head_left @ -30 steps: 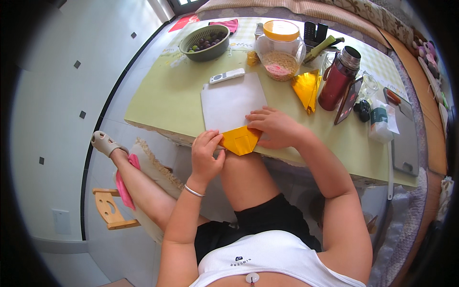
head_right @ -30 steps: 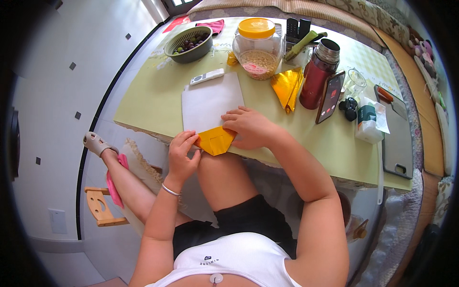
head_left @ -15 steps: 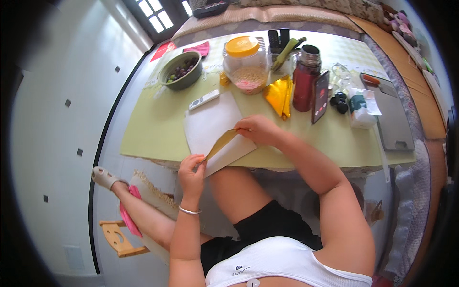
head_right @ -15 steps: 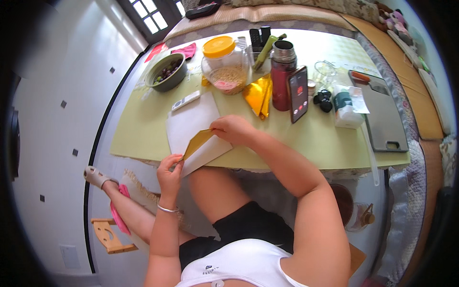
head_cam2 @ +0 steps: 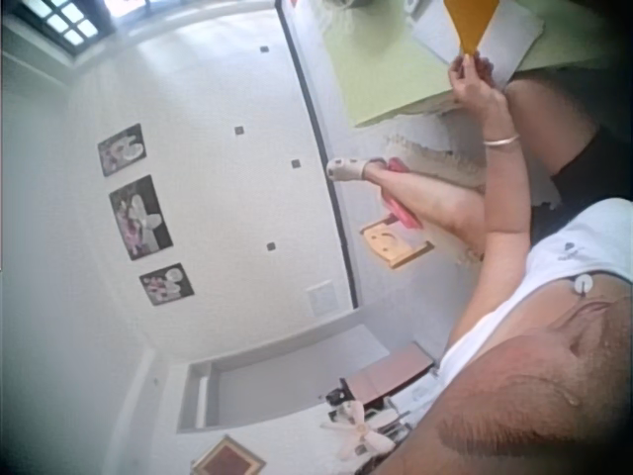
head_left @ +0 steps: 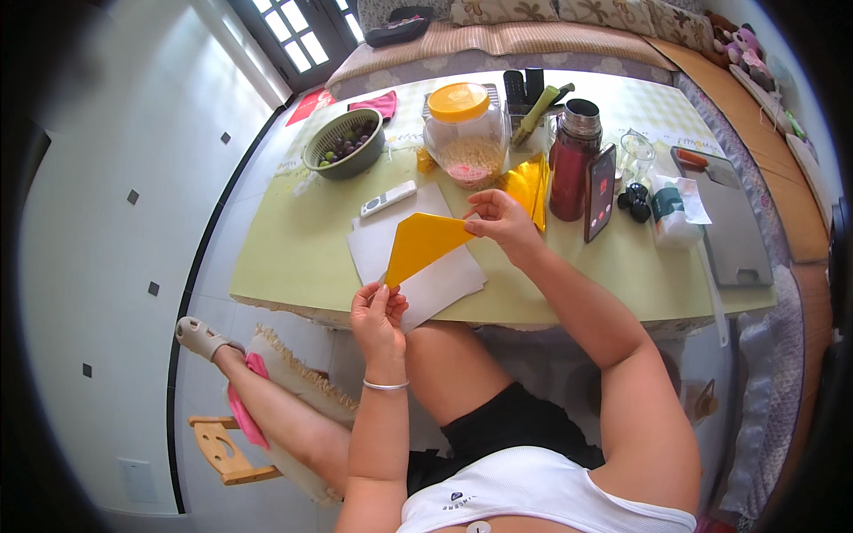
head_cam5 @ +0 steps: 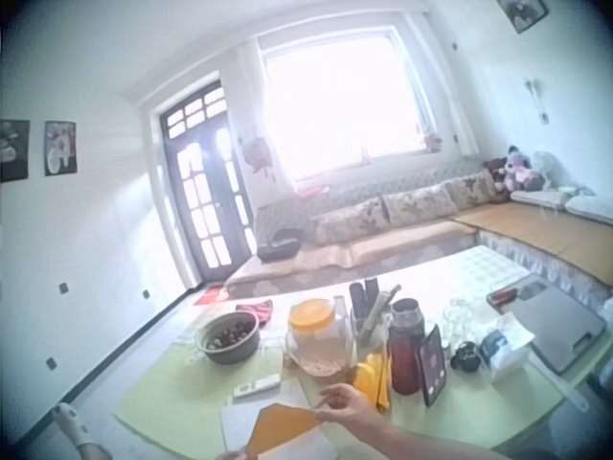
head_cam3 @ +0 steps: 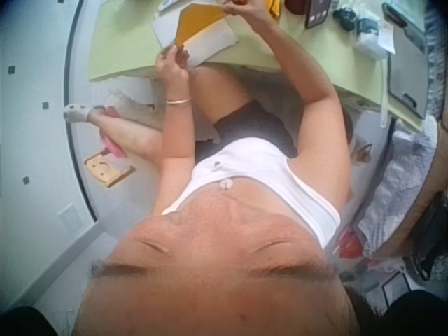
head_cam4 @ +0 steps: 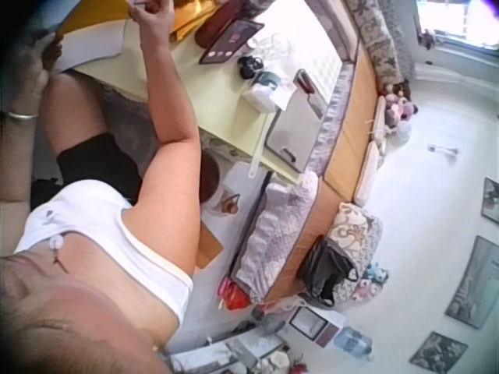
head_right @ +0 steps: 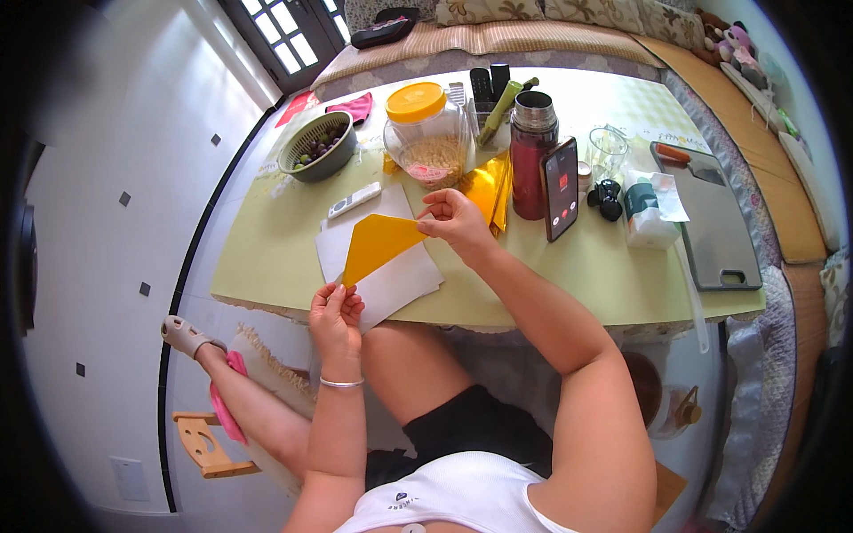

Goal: The person folds a sheet of yellow paper on a white backing sheet placed on a low table. They repeatedly fold the paper in half, crease the edges, and unfold it to create a smaller folded shape.

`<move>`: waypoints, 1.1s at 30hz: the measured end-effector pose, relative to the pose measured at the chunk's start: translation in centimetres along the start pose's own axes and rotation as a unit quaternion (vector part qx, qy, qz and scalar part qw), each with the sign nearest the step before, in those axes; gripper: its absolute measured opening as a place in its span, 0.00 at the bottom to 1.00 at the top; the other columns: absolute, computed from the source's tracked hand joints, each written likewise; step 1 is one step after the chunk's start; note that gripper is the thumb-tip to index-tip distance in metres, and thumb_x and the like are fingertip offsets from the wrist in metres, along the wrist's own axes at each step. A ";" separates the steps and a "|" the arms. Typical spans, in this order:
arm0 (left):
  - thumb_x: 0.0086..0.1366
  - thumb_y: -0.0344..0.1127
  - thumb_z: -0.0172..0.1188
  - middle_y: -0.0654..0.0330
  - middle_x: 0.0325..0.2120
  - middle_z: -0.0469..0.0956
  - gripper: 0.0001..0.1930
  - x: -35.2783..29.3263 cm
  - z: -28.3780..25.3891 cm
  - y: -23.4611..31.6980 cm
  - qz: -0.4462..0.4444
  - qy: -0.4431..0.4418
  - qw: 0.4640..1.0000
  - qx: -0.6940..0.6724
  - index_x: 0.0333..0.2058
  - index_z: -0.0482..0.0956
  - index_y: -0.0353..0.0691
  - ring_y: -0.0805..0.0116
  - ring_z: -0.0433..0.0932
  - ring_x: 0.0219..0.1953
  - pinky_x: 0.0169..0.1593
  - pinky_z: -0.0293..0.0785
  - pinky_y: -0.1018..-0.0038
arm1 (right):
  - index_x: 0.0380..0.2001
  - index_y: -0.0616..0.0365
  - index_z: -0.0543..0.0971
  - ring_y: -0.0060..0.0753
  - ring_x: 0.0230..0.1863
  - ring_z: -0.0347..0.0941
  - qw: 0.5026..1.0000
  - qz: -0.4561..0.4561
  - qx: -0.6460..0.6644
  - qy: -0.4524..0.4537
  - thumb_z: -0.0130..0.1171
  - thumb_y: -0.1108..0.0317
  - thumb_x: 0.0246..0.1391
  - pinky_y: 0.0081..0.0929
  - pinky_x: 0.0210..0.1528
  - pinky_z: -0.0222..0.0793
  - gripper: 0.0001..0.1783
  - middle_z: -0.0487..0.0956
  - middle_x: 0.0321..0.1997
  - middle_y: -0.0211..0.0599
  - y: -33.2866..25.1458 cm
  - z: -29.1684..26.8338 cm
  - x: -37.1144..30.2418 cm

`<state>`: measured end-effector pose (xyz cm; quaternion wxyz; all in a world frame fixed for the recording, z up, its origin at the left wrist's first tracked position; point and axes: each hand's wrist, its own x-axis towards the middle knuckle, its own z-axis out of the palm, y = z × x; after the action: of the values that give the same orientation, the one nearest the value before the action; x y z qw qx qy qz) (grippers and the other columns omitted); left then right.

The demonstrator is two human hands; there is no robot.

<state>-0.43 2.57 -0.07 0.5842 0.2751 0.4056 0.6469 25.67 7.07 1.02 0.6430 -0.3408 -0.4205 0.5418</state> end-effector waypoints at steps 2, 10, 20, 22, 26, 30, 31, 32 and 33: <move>0.67 0.26 0.57 0.54 0.31 0.82 0.07 -0.2 0.5 -0.3 0.022 0.001 1.000 0.016 0.42 0.72 0.38 0.67 0.80 0.27 0.32 0.82 0.72 | 0.48 0.66 0.73 0.23 0.38 0.76 1.000 -0.016 -0.004 0.003 0.68 0.78 0.50 0.19 0.41 0.74 0.22 0.79 0.38 0.36 0.2 -0.1 0.1; 0.68 0.24 0.55 0.57 0.29 0.79 0.03 -0.6 1.2 -1.5 0.097 0.018 0.994 0.046 0.39 0.70 0.35 0.68 0.81 0.26 0.32 0.82 0.73 | 0.40 0.68 0.80 0.22 0.35 0.78 0.995 0.016 -0.094 0.041 0.72 0.74 0.48 0.20 0.40 0.75 0.16 0.81 0.35 0.33 1.0 -1.3 0.7; 0.69 0.23 0.52 0.54 0.32 0.80 0.04 -1.6 0.5 -1.8 0.102 0.004 0.995 0.021 0.42 0.70 0.34 0.64 0.84 0.28 0.33 0.84 0.72 | 0.42 0.59 0.78 0.23 0.30 0.78 0.986 0.090 -0.136 0.038 0.65 0.66 0.59 0.21 0.32 0.75 0.12 0.82 0.38 0.32 -0.3 -0.2 -0.5; 0.69 0.23 0.52 0.54 0.32 0.80 0.05 -1.6 0.5 -1.9 0.093 0.014 0.996 0.005 0.43 0.69 0.34 0.64 0.85 0.29 0.33 0.84 0.72 | 0.45 0.59 0.77 0.23 0.30 0.79 0.994 0.076 -0.066 0.048 0.64 0.64 0.60 0.22 0.30 0.76 0.14 0.82 0.39 0.33 -0.2 -0.1 -0.6; 0.69 0.23 0.52 0.54 0.33 0.79 0.06 -1.3 -0.1 -2.1 0.087 0.032 0.995 -0.020 0.44 0.69 0.34 0.63 0.85 0.29 0.33 0.85 0.72 | 0.48 0.63 0.74 0.29 0.33 0.82 0.978 0.210 0.004 -0.001 0.63 0.59 0.62 0.20 0.32 0.78 0.19 0.82 0.42 0.38 -0.5 -0.5 0.0; 0.69 0.23 0.52 0.54 0.33 0.79 0.07 -0.9 -0.1 -2.2 0.091 0.040 0.994 -0.035 0.44 0.68 0.34 0.62 0.85 0.29 0.34 0.85 0.71 | 0.47 0.64 0.74 0.35 0.39 0.84 0.963 0.262 -0.035 -0.050 0.64 0.64 0.60 0.23 0.36 0.80 0.18 0.82 0.43 0.41 -1.1 -0.7 0.4; 0.69 0.23 0.52 0.54 0.33 0.79 0.07 -0.8 0.3 -2.2 0.090 0.036 0.994 -0.042 0.45 0.68 0.33 0.62 0.84 0.29 0.34 0.85 0.70 | 0.48 0.65 0.73 0.35 0.38 0.84 0.969 0.236 -0.046 -0.049 0.64 0.66 0.59 0.24 0.37 0.80 0.18 0.82 0.42 0.42 -1.0 -1.1 0.7; 0.69 0.23 0.52 0.54 0.33 0.79 0.08 -0.9 0.5 -2.3 0.080 0.038 0.995 -0.042 0.45 0.68 0.33 0.61 0.84 0.29 0.35 0.85 0.70 | 0.48 0.65 0.73 0.36 0.38 0.84 0.973 0.220 -0.053 -0.043 0.65 0.68 0.59 0.25 0.37 0.81 0.18 0.81 0.42 0.43 -0.3 -1.6 0.4; 0.69 0.23 0.52 0.54 0.33 0.79 0.08 -0.8 1.0 -2.2 0.071 0.040 0.996 -0.043 0.45 0.68 0.33 0.61 0.84 0.30 0.35 0.85 0.70 | 0.49 0.67 0.70 0.40 0.39 0.84 0.980 0.195 -0.019 -0.021 0.64 0.73 0.57 0.29 0.40 0.81 0.20 0.81 0.41 0.44 -0.2 -2.2 0.8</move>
<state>1.72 1.94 -1.35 0.5316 0.2514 0.3800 0.7140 27.80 7.85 0.40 0.5098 -0.4171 -0.3693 0.6556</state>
